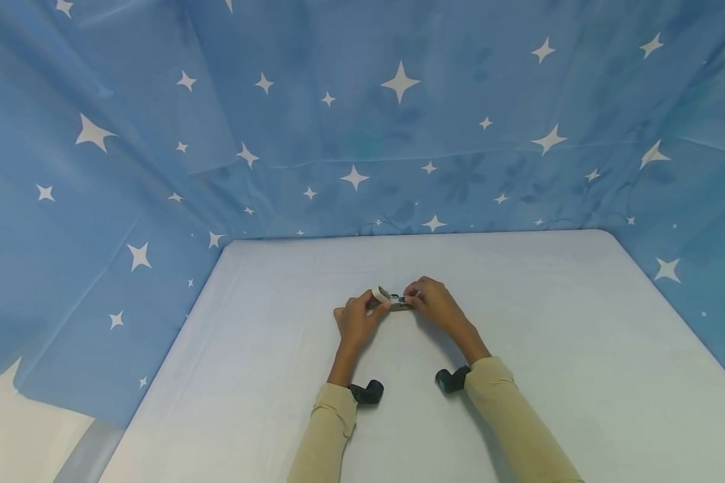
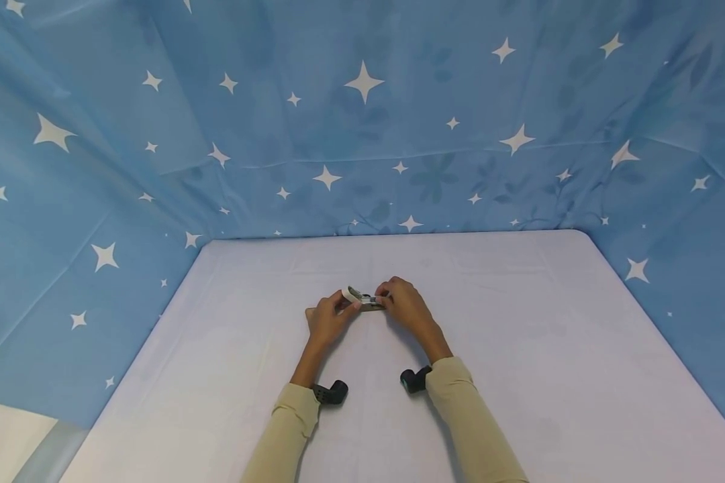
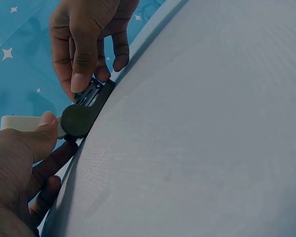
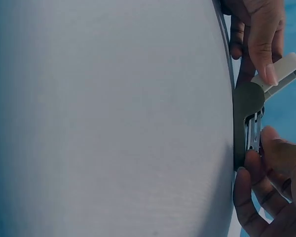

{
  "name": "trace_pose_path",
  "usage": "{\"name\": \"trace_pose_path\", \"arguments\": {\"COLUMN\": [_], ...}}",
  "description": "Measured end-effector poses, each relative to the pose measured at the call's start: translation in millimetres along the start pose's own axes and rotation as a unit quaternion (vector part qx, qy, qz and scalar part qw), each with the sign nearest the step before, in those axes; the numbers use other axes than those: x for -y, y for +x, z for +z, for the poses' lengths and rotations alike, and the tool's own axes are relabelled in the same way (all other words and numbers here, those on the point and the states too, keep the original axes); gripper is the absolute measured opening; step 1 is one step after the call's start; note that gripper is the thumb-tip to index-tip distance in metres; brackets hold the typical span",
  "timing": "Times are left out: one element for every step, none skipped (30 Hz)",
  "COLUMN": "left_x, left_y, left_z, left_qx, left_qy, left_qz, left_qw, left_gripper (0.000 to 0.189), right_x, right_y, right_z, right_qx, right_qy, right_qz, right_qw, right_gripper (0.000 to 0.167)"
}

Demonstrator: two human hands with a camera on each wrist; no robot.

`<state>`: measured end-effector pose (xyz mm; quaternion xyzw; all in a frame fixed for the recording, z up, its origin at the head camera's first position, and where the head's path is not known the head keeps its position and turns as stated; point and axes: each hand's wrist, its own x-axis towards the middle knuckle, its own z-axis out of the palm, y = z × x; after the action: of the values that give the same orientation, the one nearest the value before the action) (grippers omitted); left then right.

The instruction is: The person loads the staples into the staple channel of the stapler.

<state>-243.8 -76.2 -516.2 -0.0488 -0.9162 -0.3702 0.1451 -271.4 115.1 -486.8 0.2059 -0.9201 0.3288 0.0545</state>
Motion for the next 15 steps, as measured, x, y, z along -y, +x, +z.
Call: {"name": "trace_pose_path", "arguments": {"left_x": [0.0, 0.1, 0.3, 0.5, 0.7, 0.7, 0.8, 0.8, 0.8, 0.9, 0.9, 0.8, 0.7, 0.7, 0.6], "left_y": [-0.1, -0.2, -0.3, -0.4, -0.5, -0.6, -0.7, -0.7, -0.8, -0.7, -0.7, -0.7, -0.6, -0.6, -0.5], "left_z": [0.0, 0.1, 0.2, 0.3, 0.5, 0.4, 0.4, 0.4, 0.3, 0.4, 0.4, 0.3, 0.3, 0.3, 0.3], "left_qx": [0.001, 0.003, 0.005, 0.005, 0.005, 0.005, 0.003, 0.002, 0.000, -0.001, -0.001, 0.000, 0.000, 0.001, 0.002], "left_qy": [0.001, 0.001, 0.001, 0.002, 0.001, 0.000, 0.001, 0.000, -0.001, -0.001, 0.000, 0.000, 0.001, 0.001, 0.002], "left_qz": [-0.001, -0.001, -0.001, -0.001, 0.000, 0.000, 0.001, 0.003, 0.003, 0.005, 0.005, 0.004, 0.004, 0.002, 0.001], "left_qw": [1.0000, 1.0000, 1.0000, 1.0000, 1.0000, 1.0000, 1.0000, 1.0000, 1.0000, 1.0000, 1.0000, 1.0000, 1.0000, 1.0000, 1.0000], "left_gripper": [0.029, 0.029, 0.030, 0.030, 0.030, 0.030, 0.030, 0.030, 0.030, 0.030, 0.030, 0.030, 0.030, 0.030, 0.029], "right_x": [-0.1, 0.0, -0.1, 0.2, 0.5, 1.0, 1.5, 2.0, 2.4, 2.7, 2.8, 2.8, 2.7, 2.7, 2.3], "right_y": [-0.2, -0.6, -1.0, -1.3, -1.5, -1.6, -1.6, -1.4, -1.1, -0.9, -0.8, -0.6, -0.4, -0.4, -0.2], "right_z": [0.0, 0.0, 0.0, -0.1, -0.4, -0.6, -0.7, -0.8, -0.9, -0.9, -0.9, -0.6, -0.4, -0.2, 0.1], "right_qx": [0.001, 0.001, 0.002, 0.002, 0.002, 0.002, 0.002, 0.002, 0.002, 0.002, 0.002, 0.002, 0.001, 0.001, 0.001], "right_qy": [0.001, 0.002, -0.001, -0.003, -0.005, -0.007, -0.009, -0.011, -0.012, -0.010, -0.008, -0.005, 0.000, 0.007, 0.014], "right_qz": [0.001, 0.002, 0.001, 0.000, -0.001, -0.002, -0.004, -0.006, -0.006, -0.005, -0.003, 0.000, 0.003, 0.008, 0.012], "right_qw": [1.0000, 1.0000, 1.0000, 1.0000, 1.0000, 1.0000, 0.9999, 0.9999, 0.9999, 0.9999, 1.0000, 1.0000, 1.0000, 0.9999, 0.9998], "right_gripper": [0.011, 0.011, 0.011, 0.011, 0.012, 0.012, 0.012, 0.012, 0.011, 0.011, 0.010, 0.010, 0.009, 0.008, 0.007]}}
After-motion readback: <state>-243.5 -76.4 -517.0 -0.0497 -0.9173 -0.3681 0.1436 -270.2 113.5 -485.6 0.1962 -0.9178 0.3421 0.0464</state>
